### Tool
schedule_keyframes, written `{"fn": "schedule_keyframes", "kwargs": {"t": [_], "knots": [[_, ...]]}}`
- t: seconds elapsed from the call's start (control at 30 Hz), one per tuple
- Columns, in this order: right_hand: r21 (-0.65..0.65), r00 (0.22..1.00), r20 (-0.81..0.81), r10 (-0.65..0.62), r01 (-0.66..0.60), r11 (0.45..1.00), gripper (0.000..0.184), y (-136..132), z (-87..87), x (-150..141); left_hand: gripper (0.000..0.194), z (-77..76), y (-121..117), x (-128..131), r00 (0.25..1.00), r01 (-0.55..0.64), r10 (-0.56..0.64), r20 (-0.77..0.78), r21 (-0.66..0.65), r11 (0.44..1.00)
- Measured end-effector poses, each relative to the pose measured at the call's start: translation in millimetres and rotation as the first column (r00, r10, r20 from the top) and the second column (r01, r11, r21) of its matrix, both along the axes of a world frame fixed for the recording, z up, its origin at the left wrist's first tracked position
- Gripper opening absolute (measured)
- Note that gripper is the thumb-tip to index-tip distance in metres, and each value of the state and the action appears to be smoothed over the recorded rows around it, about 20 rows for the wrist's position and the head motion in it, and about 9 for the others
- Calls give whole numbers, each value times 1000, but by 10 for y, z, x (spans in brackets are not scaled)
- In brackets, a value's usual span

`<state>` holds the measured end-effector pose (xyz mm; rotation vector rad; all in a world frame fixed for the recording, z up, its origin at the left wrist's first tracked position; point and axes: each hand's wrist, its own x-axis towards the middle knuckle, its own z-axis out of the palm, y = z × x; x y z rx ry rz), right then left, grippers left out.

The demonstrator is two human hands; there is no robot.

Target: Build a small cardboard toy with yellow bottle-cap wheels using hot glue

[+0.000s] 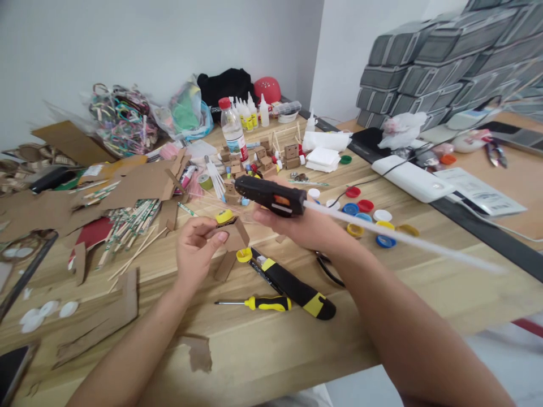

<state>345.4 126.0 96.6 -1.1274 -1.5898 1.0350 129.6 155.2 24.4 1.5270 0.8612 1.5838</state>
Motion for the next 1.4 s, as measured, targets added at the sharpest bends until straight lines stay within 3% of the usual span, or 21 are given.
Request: {"fn": "schedule_keyframes", "kwargs": {"t": [0.2,0.37,0.57,1.03,1.4], "knots": [[-210,960,209,186,-142,967,76,4,112,252,41,28,59,-68,1000,19,-18,-25,35,999],[-285,923,278,267,-186,940,80,-7,94,238,38,58,105,-122,995,102,-102,4,17,995],[-296,918,326,224,-126,947,80,-33,107,151,40,103,134,-173,994,108,-108,-15,21,994],[-224,972,110,207,-178,958,80,-23,43,43,43,151,144,-170,997,77,-77,-8,42,996],[-158,974,118,196,-176,972,68,-49,47,-1,48,143,145,-165,998,57,-57,27,18,998]]}}
